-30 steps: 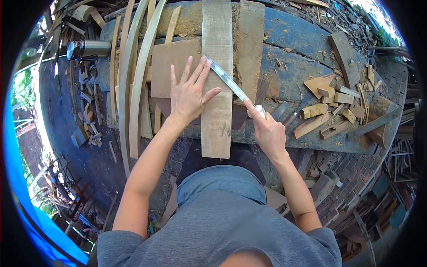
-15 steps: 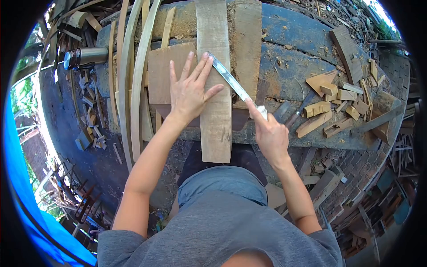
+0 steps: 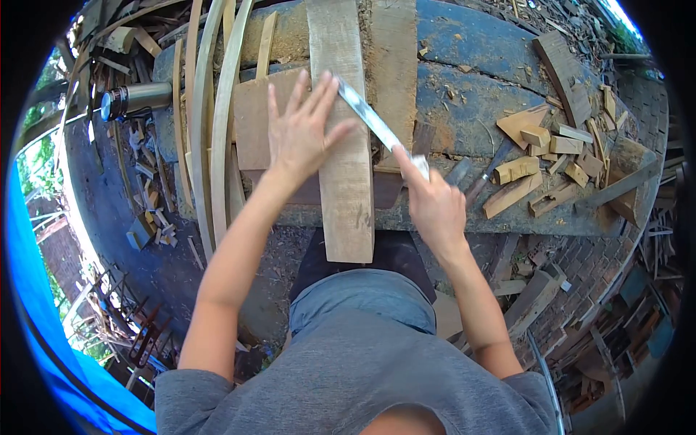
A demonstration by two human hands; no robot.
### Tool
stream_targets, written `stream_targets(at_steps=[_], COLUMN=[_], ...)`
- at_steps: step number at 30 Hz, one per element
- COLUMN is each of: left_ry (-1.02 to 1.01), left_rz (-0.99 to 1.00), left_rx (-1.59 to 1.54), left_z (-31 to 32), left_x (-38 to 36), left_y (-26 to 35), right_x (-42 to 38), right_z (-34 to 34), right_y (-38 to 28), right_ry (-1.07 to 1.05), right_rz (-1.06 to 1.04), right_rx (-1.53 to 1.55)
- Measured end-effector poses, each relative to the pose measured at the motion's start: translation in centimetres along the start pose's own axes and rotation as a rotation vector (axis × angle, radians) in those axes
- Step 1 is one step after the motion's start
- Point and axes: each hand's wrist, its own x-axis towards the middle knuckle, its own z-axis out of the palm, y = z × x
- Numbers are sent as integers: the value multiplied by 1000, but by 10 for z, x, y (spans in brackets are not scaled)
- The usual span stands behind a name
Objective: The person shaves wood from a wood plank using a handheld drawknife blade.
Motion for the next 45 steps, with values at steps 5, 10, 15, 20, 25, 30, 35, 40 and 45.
stream_targets(at_steps=[5, 10, 15, 20, 25, 30, 35, 40, 45], left_ry=[26, 12, 48, 59, 44, 133, 136, 84, 171], left_rz=[2, 7, -27, -5, -3, -8, -6, 24, 32], left_rx=[51, -78, -39, -18, -149, -88, -181, -122, -81], left_z=[-4, -5, 10, 6, 0, 15, 15, 5, 17], left_x=[44, -21, 15, 51, -8, 70, 65, 10, 82], left_y=[-30, 8, -7, -33, 9, -24, -29, 5, -24], right_x=[45, -27, 16, 50, -9, 58, 58, -6, 75], right_z=[16, 0, 7, 17, 5, 20, 20, 7, 23], right_y=[-11, -7, -6, -17, -6, -4, -8, -2, 4], right_ry=[142, 21, 71, 146, 58, 153, 169, 63, 196], right_rz=[-4, 9, 3, 28, 27, 33, 18, 59, 34], right_rx=[1, 23, 15, 83, 103, 39, 24, 116, 71])
